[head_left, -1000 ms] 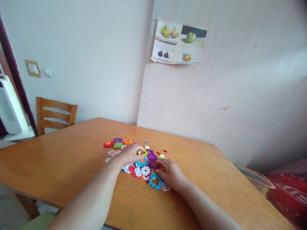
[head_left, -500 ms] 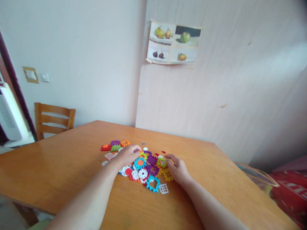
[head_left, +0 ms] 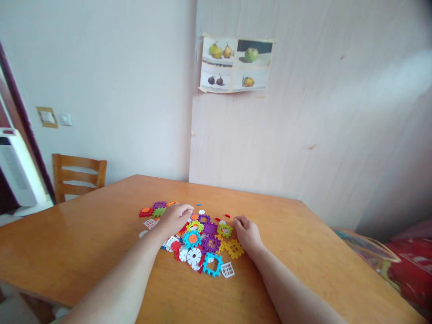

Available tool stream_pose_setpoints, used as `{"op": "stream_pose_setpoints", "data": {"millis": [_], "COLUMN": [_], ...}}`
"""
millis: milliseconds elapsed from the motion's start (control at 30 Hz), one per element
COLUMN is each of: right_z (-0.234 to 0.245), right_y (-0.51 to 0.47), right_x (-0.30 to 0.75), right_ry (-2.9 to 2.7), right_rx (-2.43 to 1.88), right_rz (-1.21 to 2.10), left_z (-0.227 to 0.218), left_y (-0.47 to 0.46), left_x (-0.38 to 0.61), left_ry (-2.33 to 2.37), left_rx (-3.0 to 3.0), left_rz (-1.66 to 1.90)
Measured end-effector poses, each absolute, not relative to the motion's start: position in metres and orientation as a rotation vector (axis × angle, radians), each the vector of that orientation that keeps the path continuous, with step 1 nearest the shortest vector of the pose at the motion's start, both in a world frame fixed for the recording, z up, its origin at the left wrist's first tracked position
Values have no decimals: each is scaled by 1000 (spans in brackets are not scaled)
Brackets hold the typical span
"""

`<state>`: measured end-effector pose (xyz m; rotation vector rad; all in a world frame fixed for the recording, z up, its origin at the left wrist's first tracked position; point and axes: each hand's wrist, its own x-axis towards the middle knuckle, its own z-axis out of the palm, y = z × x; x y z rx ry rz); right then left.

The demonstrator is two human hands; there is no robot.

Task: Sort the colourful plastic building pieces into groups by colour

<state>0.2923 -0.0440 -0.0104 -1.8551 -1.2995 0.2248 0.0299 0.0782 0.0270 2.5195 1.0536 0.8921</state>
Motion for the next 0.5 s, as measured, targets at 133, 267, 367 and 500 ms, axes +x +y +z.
{"op": "stream_pose_setpoints", "data": {"millis": [133, 267, 367, 500], "right_z": [-9, -6, -5, -6], "right_y": [-44, -45, -45, -44], "right_x": [291, 290, 290, 290], "right_ry": [-1291, -1283, -1272, -1269], "right_rx": [-1878, -1886, -1899, -1898], "right_rz": [236, 248, 249, 253], "left_z": [36, 46, 47, 41], "left_y": [88, 100, 112, 125], "left_x": [31, 47, 65, 89], "left_ry": [1192, 1228, 1212, 1151], "left_rx": [2555, 2588, 2584, 2560], "left_rz": [896, 674, 548, 495]}}
